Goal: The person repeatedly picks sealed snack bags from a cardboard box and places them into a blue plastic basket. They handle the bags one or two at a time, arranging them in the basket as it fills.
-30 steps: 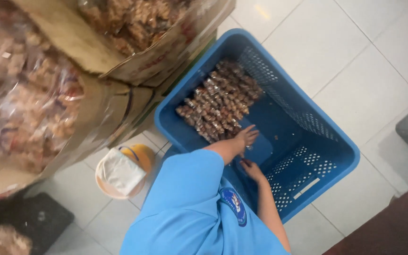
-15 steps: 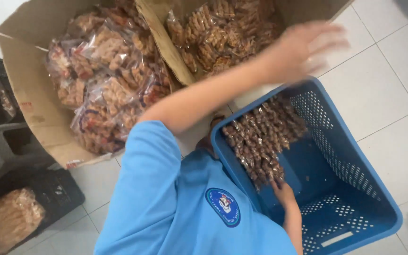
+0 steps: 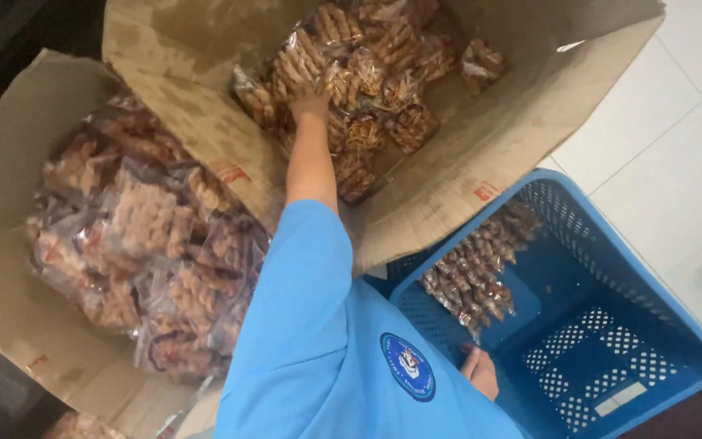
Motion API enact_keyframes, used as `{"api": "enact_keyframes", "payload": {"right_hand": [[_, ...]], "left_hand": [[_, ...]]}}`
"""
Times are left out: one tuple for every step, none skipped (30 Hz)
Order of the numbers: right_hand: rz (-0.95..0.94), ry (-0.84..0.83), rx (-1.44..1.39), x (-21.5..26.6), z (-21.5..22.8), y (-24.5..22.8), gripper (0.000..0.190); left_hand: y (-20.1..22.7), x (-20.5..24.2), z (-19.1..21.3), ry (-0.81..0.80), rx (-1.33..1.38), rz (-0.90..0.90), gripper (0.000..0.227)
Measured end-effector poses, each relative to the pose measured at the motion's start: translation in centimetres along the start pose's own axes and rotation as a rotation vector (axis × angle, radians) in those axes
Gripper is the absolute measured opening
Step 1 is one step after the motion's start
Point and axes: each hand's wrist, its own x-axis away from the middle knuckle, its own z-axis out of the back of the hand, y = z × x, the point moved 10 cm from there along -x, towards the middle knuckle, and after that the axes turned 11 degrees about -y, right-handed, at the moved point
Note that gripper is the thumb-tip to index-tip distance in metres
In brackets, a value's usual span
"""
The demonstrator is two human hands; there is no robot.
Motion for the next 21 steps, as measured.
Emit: {"api": "enact_keyframes", "payload": {"right_hand": [[-0.014, 0.059, 0.037, 0.3, 0.3, 0.0, 0.042], [-0.023, 0.121, 0.069, 0.2, 0.6, -0.4, 0.047], [-0.033, 0.121, 0.066, 0.2, 0.6, -0.5, 0.047], [-0.065, 0.133, 0.072, 0.3, 0.7, -0.4, 0.046], [-0.098, 0.144, 0.078, 0.4, 0.8, -0.1, 0.045], [-0.108, 0.149, 0.077, 0.2, 0.7, 0.3, 0.045], [-0.124, 0.132, 0.089, 0.1, 0.5, 0.9, 0.043], [-0.139, 0.117, 0.098, -0.1, 0.2, 1.3, 0.042], [-0.147, 0.124, 0.093, 0.0, 0.6, 0.5, 0.042], [-0.146, 0.145, 0.072, 0.4, 1.1, -0.3, 0.040], [-0.146, 0.167, 0.052, 0.8, 1.6, -1.0, 0.038], [-0.148, 0.162, 0.052, 0.9, 1.7, -1.2, 0.038], [-0.132, 0.176, 0.053, 1.0, 1.9, -1.6, 0.040], [-0.117, 0.192, 0.050, 1.1, 2.1, -2.0, 0.042], [-0.122, 0.189, 0.045, 1.1, 2.0, -2.0, 0.042], [-0.115, 0.200, 0.052, 1.1, 2.2, -2.2, 0.043], [-0.108, 0.211, 0.060, 1.0, 2.3, -2.3, 0.044], [-0.112, 0.216, 0.054, 1.0, 2.6, -2.7, 0.044], [-0.148, 0.187, 0.058, 1.0, 2.6, -2.7, 0.045], [-0.189, 0.156, 0.061, 1.2, 2.5, -2.6, 0.046], [-0.197, 0.159, 0.053, 0.9, 2.5, -2.0, 0.046]], "left_hand": [[1.3, 0.0, 1.9, 0.074, 0.769, -0.251, 0.060], [1.3, -0.1, 3.6, 0.142, 1.536, -0.503, 0.080], [2.9, -1.2, 4.7, 0.148, 1.529, -0.509, 0.080], [4.2, -2.2, 6.2, 0.162, 1.538, -0.547, 0.079], [5.5, -3.1, 7.8, 0.175, 1.547, -0.586, 0.080], [7.1, -3.9, 8.7, 0.186, 1.543, -0.591, 0.080], [7.5, -4.6, 9.5, 0.281, 1.533, -0.481, 0.055], [7.7, -5.4, 10.2, 0.376, 1.518, -0.365, 0.039], [6.7, -5.7, 10.2, 0.389, 1.513, -0.365, 0.039], [7.4, -5.7, 10.1, 0.331, 1.457, -0.462, 0.037], [8.2, -5.5, 10.0, 0.272, 1.397, -0.556, 0.037], [6.2, -5.5, 9.1, 0.269, 1.393, -0.560, 0.037], [5.4, -5.4, 8.2, 0.145, 1.485, -0.704, 0.027], [4.4, -5.2, 7.4, 0.018, 1.567, -0.846, 0.022], [1.2, -3.8, 5.4, 0.018, 1.560, -0.846, 0.022], [-2.9, -2.2, 4.2, 0.071, 1.747, -0.906, 0.025], [-7.0, -0.7, 2.8, 0.127, 1.934, -0.964, 0.050], [-7.6, -1.6, 3.1, 0.135, 1.929, -0.962, 0.050], [-9.6, -2.9, 2.9, 0.207, 2.202, -0.915, 0.071], [-11.2, -4.0, 2.5, 0.283, 2.469, -0.857, 0.093], [-10.9, -5.4, 3.9, 0.292, 2.459, -0.863, 0.093]]}}
